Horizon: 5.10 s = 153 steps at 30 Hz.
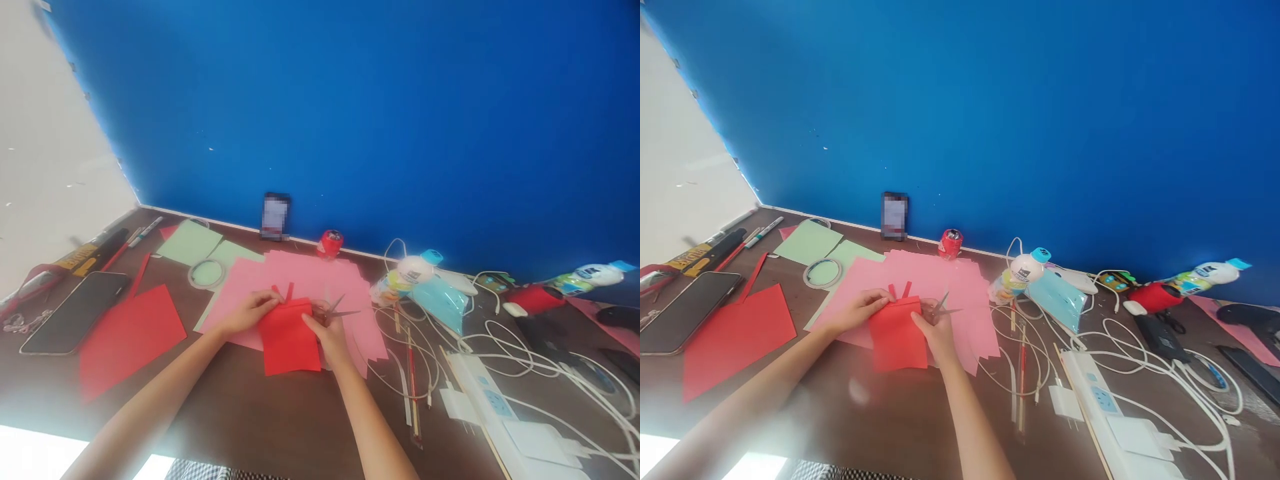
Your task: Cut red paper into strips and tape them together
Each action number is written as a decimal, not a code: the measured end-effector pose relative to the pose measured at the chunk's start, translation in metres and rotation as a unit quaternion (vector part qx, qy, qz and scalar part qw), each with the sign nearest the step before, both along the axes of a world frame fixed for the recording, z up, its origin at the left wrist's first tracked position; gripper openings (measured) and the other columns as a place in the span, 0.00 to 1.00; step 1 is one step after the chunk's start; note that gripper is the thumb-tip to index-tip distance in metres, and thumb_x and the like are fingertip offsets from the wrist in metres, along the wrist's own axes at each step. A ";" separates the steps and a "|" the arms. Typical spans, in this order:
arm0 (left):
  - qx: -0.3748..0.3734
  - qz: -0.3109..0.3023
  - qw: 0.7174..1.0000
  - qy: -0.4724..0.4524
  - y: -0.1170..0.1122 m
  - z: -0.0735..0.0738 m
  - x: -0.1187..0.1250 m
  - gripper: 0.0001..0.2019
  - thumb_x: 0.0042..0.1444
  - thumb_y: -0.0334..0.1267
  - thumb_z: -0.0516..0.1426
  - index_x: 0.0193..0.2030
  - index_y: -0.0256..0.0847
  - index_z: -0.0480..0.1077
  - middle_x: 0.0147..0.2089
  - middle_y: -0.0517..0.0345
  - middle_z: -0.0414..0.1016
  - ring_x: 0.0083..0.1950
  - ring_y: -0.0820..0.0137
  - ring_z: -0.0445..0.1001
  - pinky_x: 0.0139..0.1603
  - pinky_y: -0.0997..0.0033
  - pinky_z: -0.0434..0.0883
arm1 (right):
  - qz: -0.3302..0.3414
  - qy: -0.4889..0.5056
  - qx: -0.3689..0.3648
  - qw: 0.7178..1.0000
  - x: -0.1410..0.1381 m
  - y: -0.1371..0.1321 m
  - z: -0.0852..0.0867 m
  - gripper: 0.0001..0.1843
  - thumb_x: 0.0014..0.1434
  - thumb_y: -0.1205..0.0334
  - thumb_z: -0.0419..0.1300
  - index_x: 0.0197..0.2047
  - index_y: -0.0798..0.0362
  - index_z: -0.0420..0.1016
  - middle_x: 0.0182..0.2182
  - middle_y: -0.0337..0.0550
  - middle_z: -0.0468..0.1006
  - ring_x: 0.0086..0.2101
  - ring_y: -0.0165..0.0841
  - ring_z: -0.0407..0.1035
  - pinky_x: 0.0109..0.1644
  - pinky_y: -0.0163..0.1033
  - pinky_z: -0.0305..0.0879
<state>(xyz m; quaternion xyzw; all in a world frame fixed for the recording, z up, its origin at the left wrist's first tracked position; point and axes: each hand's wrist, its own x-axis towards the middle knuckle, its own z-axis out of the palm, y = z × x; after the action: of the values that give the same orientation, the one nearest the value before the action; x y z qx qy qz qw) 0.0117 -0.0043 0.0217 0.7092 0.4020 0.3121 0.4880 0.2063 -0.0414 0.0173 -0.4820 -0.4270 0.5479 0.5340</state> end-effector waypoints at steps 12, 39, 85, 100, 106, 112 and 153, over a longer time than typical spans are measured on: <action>-0.025 0.044 0.999 0.018 -0.001 -0.004 -0.004 0.15 0.53 0.49 0.52 0.36 0.42 0.74 0.41 0.56 0.76 0.43 0.63 0.72 0.43 0.67 0.68 | 0.031 -0.005 -0.008 0.999 0.002 -0.002 -0.010 0.17 0.46 0.60 0.64 0.40 0.49 0.67 0.31 0.39 0.76 0.33 0.35 0.71 0.33 0.37 0.66; -0.064 0.006 0.998 0.006 -0.002 -0.001 -0.010 0.20 0.45 0.49 0.60 0.46 0.44 0.72 0.49 0.53 0.72 0.50 0.60 0.69 0.46 0.65 0.67 | -0.026 -0.122 -0.014 0.992 0.005 -0.001 -0.011 0.12 0.46 0.53 0.63 0.30 0.53 0.74 0.19 0.36 0.69 0.16 0.25 0.56 0.18 0.32 0.51; -0.240 0.091 0.933 -0.252 -0.012 -0.012 0.012 0.25 0.53 0.50 0.54 0.53 0.36 0.63 0.48 0.42 0.72 0.46 0.58 0.73 0.44 0.59 0.70 | -0.113 0.066 -0.055 0.990 0.008 0.003 -0.014 0.17 0.48 0.48 0.60 0.35 0.52 0.67 0.18 0.33 0.64 0.18 0.26 0.59 0.18 0.30 0.50; -0.091 0.272 0.950 -0.121 0.002 -0.018 -0.011 0.21 0.54 0.51 0.51 0.53 0.46 0.62 0.55 0.52 0.68 0.54 0.58 0.68 0.49 0.61 0.68 | 0.031 0.056 -0.038 0.997 0.021 0.006 -0.019 0.31 0.43 0.65 0.66 0.52 0.47 0.65 0.44 0.39 0.72 0.48 0.35 0.67 0.54 0.43 0.61; -0.114 0.275 0.947 -0.120 0.000 -0.016 -0.010 0.21 0.54 0.52 0.52 0.52 0.47 0.62 0.54 0.53 0.68 0.53 0.59 0.68 0.49 0.60 0.68 | 0.038 0.061 -0.050 0.996 0.022 0.003 -0.019 0.41 0.39 0.67 0.69 0.57 0.47 0.60 0.46 0.43 0.72 0.49 0.38 0.66 0.53 0.46 0.63; -0.129 0.272 0.947 -0.112 -0.002 -0.011 -0.007 0.21 0.54 0.51 0.52 0.51 0.46 0.64 0.53 0.52 0.69 0.51 0.59 0.70 0.47 0.61 0.70 | 0.062 0.074 -0.031 0.995 0.022 0.003 -0.017 0.41 0.38 0.69 0.69 0.56 0.45 0.61 0.50 0.43 0.68 0.53 0.40 0.62 0.55 0.46 0.60; -0.095 0.340 0.928 -0.119 -0.002 -0.014 -0.014 0.22 0.52 0.49 0.53 0.52 0.43 0.65 0.51 0.51 0.71 0.50 0.59 0.71 0.45 0.63 0.70 | 0.108 -0.129 -0.020 0.986 0.025 0.001 -0.009 0.18 0.46 0.53 0.63 0.39 0.53 0.72 0.31 0.41 0.71 0.30 0.31 0.63 0.27 0.33 0.56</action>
<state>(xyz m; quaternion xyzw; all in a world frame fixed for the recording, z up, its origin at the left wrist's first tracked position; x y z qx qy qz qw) -0.0024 -0.0061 0.0074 0.4383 0.5859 0.5014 0.4618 0.2316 -0.0406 0.0083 -0.5100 -0.5310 0.5441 0.4024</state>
